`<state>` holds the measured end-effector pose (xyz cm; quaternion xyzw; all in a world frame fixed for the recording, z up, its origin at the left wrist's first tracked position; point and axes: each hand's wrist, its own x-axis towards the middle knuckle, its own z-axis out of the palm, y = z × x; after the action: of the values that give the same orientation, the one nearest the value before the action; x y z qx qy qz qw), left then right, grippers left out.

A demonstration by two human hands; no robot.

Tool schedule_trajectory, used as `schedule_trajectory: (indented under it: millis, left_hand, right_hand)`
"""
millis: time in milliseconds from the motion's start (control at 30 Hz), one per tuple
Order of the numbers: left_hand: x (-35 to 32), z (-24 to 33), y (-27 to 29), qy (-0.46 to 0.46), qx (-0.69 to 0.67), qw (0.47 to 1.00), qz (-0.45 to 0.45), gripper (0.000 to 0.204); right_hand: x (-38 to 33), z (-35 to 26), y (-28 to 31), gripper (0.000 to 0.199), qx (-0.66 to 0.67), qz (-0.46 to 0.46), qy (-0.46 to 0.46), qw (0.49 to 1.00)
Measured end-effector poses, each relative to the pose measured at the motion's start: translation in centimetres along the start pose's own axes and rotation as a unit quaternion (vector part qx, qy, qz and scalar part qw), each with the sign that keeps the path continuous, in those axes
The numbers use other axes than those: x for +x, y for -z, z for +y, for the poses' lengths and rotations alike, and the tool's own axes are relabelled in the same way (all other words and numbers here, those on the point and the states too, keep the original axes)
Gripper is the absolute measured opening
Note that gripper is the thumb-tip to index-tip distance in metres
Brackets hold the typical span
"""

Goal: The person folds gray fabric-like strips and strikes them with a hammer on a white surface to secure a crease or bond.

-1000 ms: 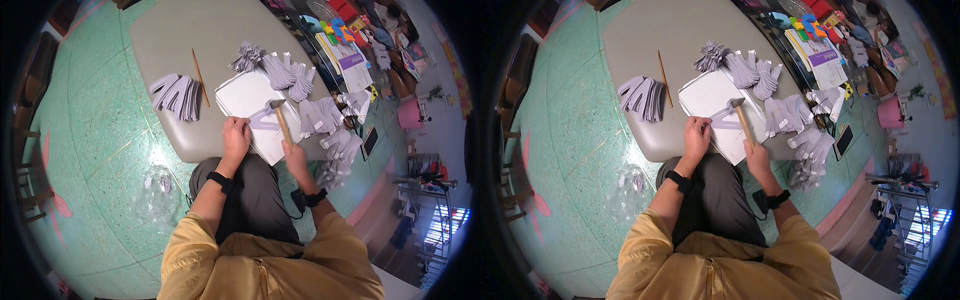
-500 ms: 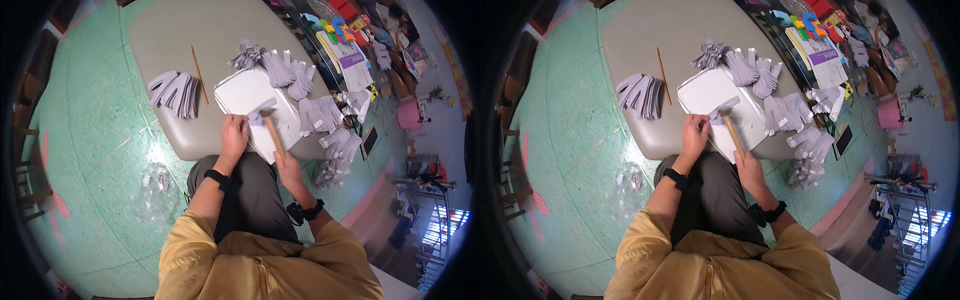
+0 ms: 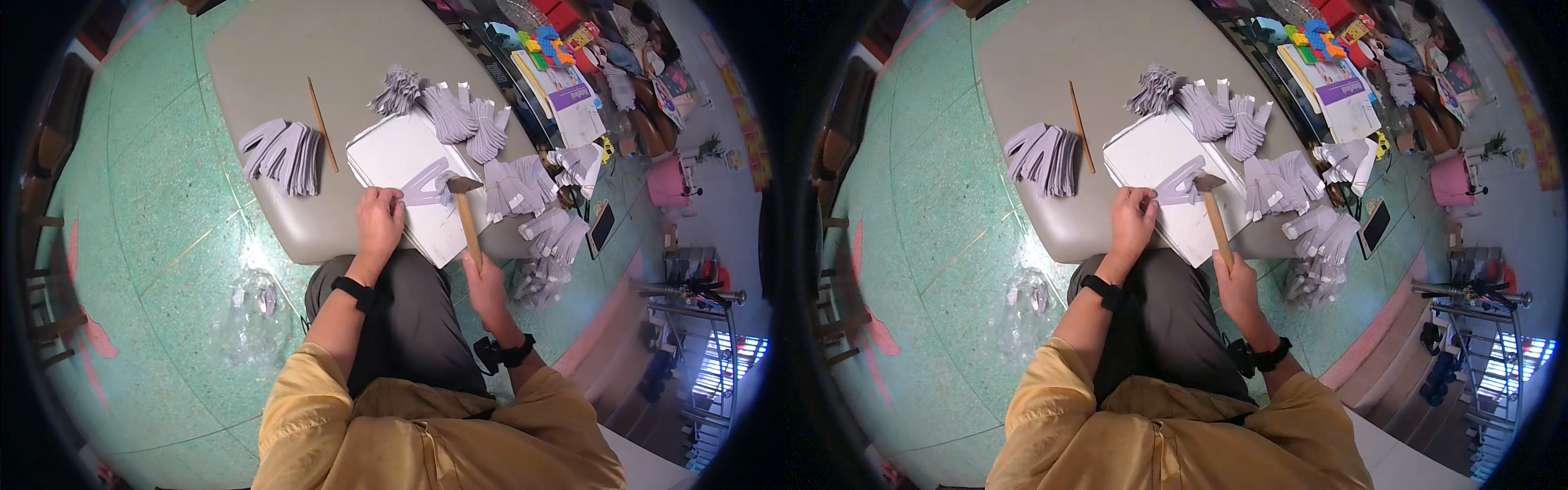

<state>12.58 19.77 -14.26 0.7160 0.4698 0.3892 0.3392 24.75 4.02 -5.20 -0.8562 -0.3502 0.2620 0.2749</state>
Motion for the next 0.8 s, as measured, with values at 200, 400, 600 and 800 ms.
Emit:
schedule_trajectory:
  millis: [200,400,600,800]
  left_hand:
    - [0.9,2.7,0.5,-0.106,0.168,0.98,-0.013,0.024]
    - [0.4,3.0,-0.6,-0.193,0.161,0.961,-0.114,0.024]
    - [2.0,1.6,0.3,-0.244,0.105,0.962,-0.068,0.024]
    - [-0.7,3.2,0.9,-0.074,0.122,0.988,-0.064,0.03]
  right_hand:
    - [1.8,4.0,0.8,0.04,0.044,-0.086,-0.086,0.992]
    - [1.3,5.7,2.4,0.038,0.096,-0.058,-0.129,0.985]
    - [0.8,4.6,3.1,0.038,0.103,-0.069,-0.12,0.985]
    - [0.4,4.7,2.7,0.04,0.112,-0.082,-0.141,0.98]
